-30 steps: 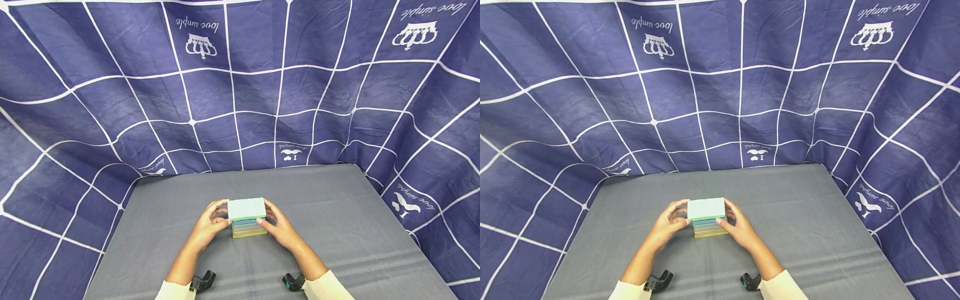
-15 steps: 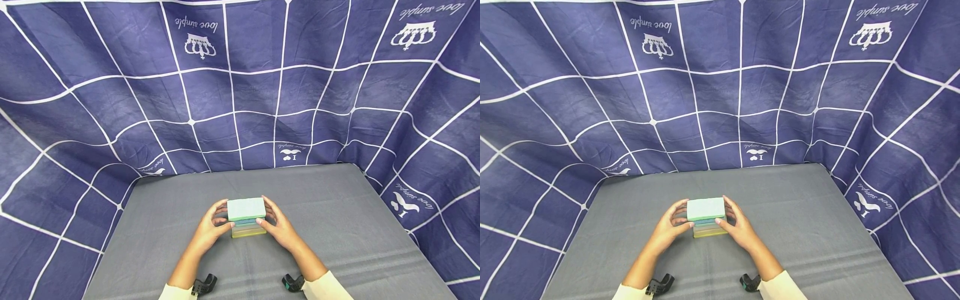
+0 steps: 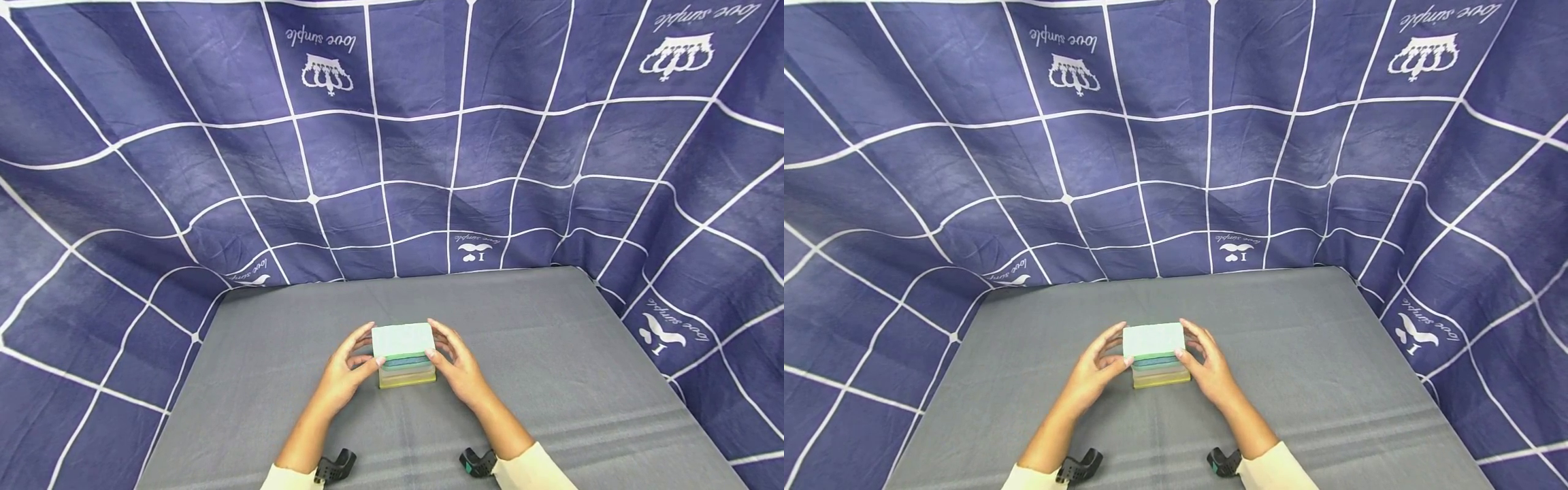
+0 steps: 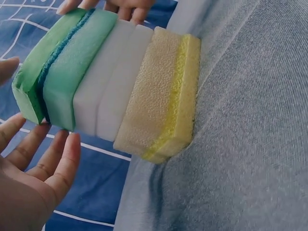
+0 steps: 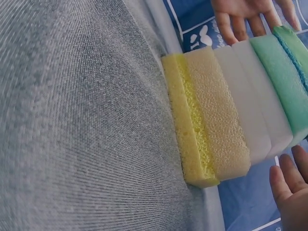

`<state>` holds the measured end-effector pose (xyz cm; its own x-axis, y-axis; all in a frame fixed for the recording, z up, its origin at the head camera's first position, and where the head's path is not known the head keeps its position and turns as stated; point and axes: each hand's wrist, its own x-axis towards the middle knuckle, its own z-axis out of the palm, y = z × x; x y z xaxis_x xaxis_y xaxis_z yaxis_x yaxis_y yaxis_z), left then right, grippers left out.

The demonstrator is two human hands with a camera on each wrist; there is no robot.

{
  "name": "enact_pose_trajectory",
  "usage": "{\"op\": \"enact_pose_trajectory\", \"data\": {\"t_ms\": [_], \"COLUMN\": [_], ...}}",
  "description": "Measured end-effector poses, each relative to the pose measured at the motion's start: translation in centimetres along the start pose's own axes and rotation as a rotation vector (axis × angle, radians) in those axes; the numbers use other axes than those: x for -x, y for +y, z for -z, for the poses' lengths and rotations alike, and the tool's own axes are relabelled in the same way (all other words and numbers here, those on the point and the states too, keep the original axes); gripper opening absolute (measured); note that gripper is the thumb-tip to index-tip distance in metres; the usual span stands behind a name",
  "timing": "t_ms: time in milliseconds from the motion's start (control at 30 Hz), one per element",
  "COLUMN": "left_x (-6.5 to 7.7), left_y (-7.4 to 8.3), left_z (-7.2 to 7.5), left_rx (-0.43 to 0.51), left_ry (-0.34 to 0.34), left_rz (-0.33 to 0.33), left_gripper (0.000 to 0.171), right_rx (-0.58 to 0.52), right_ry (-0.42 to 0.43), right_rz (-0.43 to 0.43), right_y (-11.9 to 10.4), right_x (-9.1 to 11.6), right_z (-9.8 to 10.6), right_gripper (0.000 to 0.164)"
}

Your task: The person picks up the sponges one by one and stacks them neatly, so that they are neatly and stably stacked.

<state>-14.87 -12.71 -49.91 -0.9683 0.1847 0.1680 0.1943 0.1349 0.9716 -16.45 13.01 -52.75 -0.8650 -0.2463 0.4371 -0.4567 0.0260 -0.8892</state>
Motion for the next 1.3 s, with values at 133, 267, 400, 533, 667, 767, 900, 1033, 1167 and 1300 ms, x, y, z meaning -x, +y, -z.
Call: {"op": "enact_pose_trajectory", "data": {"t_ms": [133, 267, 400, 533, 667, 767, 900, 1033, 1167, 1300], "left_x": [-0.1, -0.1, -0.1, 0.0, 0.1, 0.1, 0.3, 0.4, 0.3, 0.2], "left_y": [-0.1, -0.2, -0.2, -0.1, 0.0, 0.0, 0.0, 0.1, 0.3, 0.3], "left_z": [-0.2, -0.2, -0.2, -0.2, -0.2, -0.1, 0.0, 0.1, 0.1, 0.3], "left_rx": [0.024, 0.038, 0.043, 0.055, 0.061, 0.063, 0.070, 0.070, 0.060, 0.050], "left_ry": [0.005, 0.013, 0.011, 0.015, 0.014, 0.012, 0.019, 0.025, 0.025, 0.033], "left_rz": [-0.003, 0.014, 0.028, 0.028, 0.022, 0.018, 0.023, 0.035, 0.041, 0.014], "left_gripper": [0.064, 0.064, 0.065, 0.067, 0.066, 0.065, 0.065, 0.066, 0.066, 0.070], "right_rx": [-0.016, -0.014, -0.014, 0.011, 0.043, 0.058, 0.065, 0.069, 0.075, 0.131], "right_ry": [0.001, 0.000, 0.001, -0.003, -0.004, -0.001, -0.003, -0.003, 0.000, 0.004], "right_rz": [-0.003, -0.019, -0.029, -0.038, -0.063, -0.064, -0.054, -0.059, -0.056, -0.031], "right_y": [0.0, -0.2, -0.3, -0.4, -0.5, -0.6, -0.6, -0.6, -0.6, -1.5], "right_x": [0.0, 0.1, 0.1, -0.1, -0.1, -0.1, -0.2, -0.2, -0.4, -0.6], "right_z": [0.0, -0.1, -0.1, 0.1, 0.1, 0.0, -0.1, -0.1, -0.1, 0.0], "right_gripper": [0.055, 0.057, 0.057, 0.057, 0.056, 0.056, 0.056, 0.056, 0.056, 0.057]}}
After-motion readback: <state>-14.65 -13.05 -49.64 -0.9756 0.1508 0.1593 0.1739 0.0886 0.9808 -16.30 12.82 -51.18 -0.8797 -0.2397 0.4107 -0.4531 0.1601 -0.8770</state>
